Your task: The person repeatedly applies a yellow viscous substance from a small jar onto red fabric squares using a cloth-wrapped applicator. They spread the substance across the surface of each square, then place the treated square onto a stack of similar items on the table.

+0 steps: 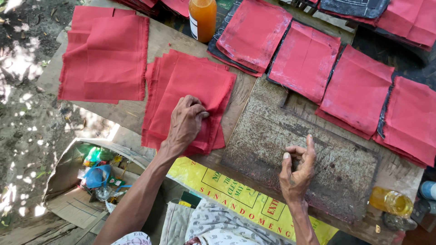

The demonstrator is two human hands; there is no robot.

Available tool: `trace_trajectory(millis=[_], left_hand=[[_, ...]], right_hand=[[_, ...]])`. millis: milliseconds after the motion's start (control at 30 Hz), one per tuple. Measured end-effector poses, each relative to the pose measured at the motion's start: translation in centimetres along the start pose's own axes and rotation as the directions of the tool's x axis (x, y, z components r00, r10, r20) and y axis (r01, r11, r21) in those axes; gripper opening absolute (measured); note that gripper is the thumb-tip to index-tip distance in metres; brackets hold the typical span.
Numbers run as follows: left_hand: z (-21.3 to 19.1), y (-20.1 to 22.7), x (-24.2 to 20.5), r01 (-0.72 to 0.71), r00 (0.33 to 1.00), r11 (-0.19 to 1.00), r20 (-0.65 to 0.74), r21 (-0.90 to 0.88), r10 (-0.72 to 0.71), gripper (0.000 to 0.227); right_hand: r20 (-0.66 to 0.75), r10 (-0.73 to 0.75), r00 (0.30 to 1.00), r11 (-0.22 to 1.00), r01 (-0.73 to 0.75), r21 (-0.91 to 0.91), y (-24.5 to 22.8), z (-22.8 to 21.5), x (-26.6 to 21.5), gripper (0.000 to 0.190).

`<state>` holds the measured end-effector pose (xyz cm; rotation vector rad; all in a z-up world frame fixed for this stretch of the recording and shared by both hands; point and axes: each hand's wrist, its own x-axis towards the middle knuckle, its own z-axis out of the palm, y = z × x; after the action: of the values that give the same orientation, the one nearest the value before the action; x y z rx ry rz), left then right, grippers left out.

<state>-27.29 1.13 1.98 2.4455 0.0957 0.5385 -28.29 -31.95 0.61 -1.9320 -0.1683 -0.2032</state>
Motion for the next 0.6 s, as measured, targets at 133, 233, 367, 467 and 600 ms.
trace_trajectory(millis=[133,233,367,467,600], left_hand=[[0.7,-2.0,0.1,0.159,0.987,0.967,0.053,-0.200,-0.151,0.010],[-0.1,-3.7,0.8,0.302,0.953,0.869,0.138,-0.393,-0.269,0.009],[-4.2,-4.3,4.2,0.408,0.655,-0.116,0.379,-0.906,-0.653,0.016],[-6.4,-1.0,4.7,0.194,0.855,0.469,-0.086,-0.861,-0.511,0.026],[-3.7,7.1,3.4,0.232,0.962,0.644,0.075,-0.729,-0.263,0.028]], right_hand=[[0.000,-0.033,0.999,0.999,0.033,0.041,0.2,-0.3,0.0,0.069],[-0.003,-0.029,1.000,0.999,0.029,0.042,0.4,-0.1,0.1,0.069],[-0.001,-0.040,0.999,0.998,0.040,0.038,0.2,-0.4,0.1,0.067],[-0.002,0.000,1.000,0.995,0.000,0.096,-0.5,-0.6,0.1,0.068],[0.085,0.113,0.990,0.882,-0.139,0.449,-2.0,-1.0,0.1,0.072]])
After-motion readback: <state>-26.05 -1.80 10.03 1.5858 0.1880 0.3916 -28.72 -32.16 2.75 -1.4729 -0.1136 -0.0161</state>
